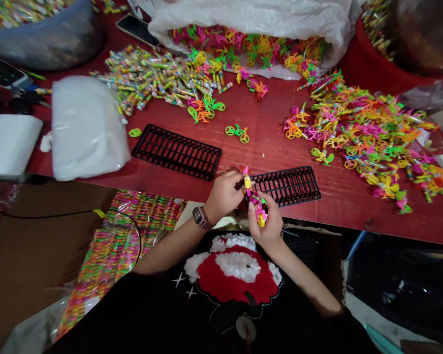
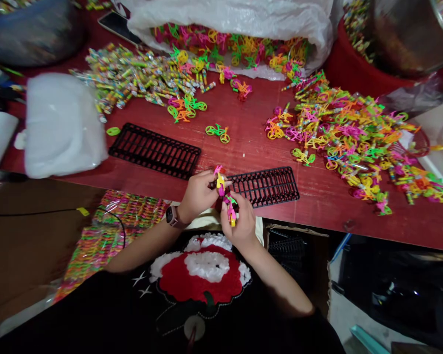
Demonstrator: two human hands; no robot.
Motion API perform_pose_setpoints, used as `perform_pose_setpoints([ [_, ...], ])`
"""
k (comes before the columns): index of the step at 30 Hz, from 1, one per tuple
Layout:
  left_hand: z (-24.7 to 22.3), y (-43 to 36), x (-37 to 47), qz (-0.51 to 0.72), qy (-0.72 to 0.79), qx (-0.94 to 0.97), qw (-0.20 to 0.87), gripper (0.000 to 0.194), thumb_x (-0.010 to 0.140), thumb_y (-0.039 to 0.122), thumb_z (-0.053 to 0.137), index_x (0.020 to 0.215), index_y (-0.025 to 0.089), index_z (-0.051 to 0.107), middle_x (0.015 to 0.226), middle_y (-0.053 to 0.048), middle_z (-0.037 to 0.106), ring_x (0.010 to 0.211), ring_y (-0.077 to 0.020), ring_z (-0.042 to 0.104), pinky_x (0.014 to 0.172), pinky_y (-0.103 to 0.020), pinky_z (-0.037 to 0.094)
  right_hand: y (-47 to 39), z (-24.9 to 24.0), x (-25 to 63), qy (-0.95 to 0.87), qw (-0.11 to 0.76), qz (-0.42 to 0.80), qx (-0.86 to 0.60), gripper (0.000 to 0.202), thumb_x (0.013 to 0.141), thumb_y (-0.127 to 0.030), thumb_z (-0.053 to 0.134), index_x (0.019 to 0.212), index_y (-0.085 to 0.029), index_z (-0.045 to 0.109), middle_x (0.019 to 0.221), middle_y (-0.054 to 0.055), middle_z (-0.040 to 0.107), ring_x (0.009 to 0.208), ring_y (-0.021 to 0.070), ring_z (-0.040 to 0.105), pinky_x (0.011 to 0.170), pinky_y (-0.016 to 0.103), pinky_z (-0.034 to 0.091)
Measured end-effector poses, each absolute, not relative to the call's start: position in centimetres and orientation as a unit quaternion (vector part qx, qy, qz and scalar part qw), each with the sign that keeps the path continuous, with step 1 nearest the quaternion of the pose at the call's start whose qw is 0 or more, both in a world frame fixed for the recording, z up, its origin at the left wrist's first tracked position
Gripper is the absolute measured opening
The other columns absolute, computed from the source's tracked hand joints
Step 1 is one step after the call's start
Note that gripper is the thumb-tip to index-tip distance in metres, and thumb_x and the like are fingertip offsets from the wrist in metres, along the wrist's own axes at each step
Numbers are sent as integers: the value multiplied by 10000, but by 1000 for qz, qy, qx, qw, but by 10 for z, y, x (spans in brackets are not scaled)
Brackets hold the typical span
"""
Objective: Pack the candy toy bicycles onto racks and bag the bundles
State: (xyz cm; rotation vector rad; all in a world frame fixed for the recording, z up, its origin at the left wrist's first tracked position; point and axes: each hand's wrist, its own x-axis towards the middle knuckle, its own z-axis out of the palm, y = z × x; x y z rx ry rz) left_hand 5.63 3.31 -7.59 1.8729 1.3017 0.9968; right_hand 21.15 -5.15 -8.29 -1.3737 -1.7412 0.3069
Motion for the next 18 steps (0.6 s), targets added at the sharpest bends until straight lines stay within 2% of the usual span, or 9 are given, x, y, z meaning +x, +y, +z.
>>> perform_pose_setpoints([
  [11, -76, 34, 58, 379, 495, 713, 322, 134, 949, 261, 703, 833, 196, 719, 868, -59, 672, 843, -201, 642, 773, -308, 499, -50, -79, 213, -718, 426, 128, -536, 463, 990, -240, 595, 1436, -307, 492, 1215, 109, 718, 1066, 314, 719, 910, 526, 618],
  [18, -74, 34, 58, 389, 483, 710, 334, 212, 967, 255, 675, 768, 180, 667, 858, -54, 641, 799, -177, 616, 726, -293, 475, -48, -74, 213, -725, 433, 154, -513, 465, 978, -193, 603, 1423, -301, 519, 1213, 97, 726, 1063, 292, 713, 922, 495, 600],
])
